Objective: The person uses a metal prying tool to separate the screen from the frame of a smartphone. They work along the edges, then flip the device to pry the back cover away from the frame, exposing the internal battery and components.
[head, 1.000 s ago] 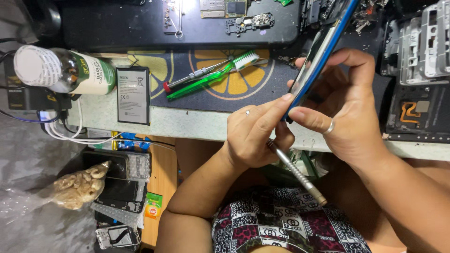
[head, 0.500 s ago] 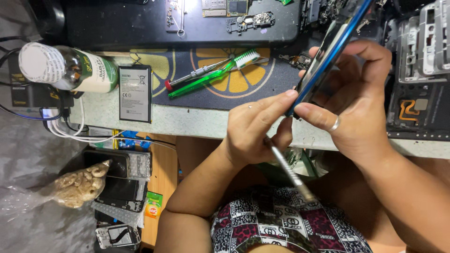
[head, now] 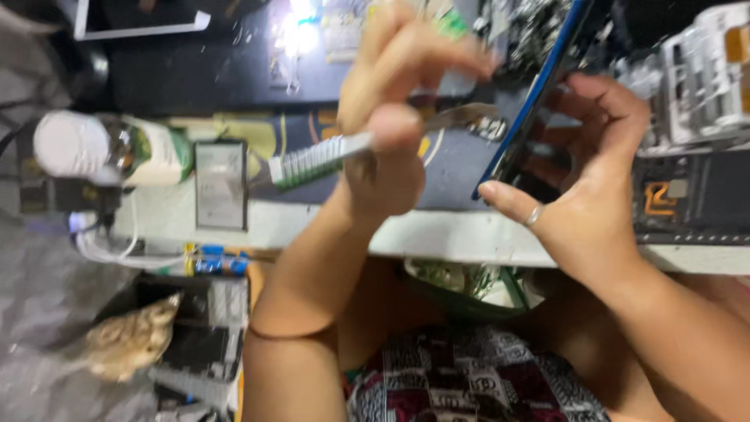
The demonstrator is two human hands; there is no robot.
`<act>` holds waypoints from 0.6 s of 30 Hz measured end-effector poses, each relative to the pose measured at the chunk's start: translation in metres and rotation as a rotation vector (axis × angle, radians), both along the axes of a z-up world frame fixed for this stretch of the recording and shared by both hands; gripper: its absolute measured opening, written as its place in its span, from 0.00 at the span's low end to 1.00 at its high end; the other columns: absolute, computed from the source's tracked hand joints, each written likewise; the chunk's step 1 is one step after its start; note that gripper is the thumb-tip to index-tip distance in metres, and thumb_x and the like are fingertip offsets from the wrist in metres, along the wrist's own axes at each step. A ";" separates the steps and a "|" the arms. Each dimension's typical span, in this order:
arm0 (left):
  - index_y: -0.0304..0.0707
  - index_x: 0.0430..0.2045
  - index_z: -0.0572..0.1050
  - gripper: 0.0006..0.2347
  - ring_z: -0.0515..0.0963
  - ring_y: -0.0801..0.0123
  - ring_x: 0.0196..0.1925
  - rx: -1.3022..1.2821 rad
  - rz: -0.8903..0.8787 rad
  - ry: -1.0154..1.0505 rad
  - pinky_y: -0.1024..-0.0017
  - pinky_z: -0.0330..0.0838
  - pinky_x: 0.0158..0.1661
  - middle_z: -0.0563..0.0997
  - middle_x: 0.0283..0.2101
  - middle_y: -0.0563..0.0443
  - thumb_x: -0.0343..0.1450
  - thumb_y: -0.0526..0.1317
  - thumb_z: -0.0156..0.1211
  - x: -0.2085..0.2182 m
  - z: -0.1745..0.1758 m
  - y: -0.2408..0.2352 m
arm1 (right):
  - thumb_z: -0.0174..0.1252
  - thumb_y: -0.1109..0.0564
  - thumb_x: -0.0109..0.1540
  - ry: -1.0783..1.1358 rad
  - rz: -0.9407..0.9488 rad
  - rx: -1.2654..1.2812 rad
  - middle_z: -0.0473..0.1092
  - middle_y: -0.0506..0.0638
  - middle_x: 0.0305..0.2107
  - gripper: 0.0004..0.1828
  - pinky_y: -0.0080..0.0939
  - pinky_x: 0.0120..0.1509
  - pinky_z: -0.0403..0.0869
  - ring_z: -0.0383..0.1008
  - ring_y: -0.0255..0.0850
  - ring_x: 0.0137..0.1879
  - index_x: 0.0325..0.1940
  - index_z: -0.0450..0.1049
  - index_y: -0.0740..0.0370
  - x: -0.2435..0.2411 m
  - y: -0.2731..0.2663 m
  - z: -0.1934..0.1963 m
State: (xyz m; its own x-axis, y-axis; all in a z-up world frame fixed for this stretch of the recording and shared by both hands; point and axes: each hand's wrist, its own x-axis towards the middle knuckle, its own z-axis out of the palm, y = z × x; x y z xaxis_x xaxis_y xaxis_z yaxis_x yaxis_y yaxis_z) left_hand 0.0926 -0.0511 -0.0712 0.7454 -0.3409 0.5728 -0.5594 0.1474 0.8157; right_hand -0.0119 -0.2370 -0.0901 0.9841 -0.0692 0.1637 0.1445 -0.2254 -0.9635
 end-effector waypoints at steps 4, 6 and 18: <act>0.34 0.42 0.76 0.14 0.76 0.71 0.28 0.009 0.043 -0.140 0.78 0.69 0.31 0.77 0.33 0.50 0.76 0.48 0.59 -0.008 -0.004 -0.001 | 0.72 0.68 0.56 0.075 -0.025 0.061 0.59 0.59 0.67 0.52 0.50 0.71 0.79 0.70 0.47 0.70 0.71 0.43 0.56 0.004 -0.001 0.003; 0.32 0.45 0.75 0.10 0.82 0.67 0.34 0.058 0.063 -0.244 0.76 0.76 0.36 0.80 0.38 0.46 0.75 0.35 0.69 -0.006 -0.002 -0.003 | 0.71 0.69 0.57 0.061 -0.028 0.051 0.61 0.59 0.67 0.52 0.49 0.72 0.78 0.70 0.47 0.71 0.72 0.42 0.56 0.006 -0.001 0.003; 0.26 0.48 0.77 0.13 0.83 0.49 0.53 0.192 0.035 -0.623 0.64 0.83 0.52 0.76 0.53 0.34 0.71 0.25 0.72 -0.008 0.002 -0.009 | 0.76 0.68 0.55 -0.034 -0.068 -0.101 0.62 0.58 0.63 0.54 0.45 0.70 0.78 0.70 0.44 0.68 0.71 0.43 0.59 0.004 0.000 -0.006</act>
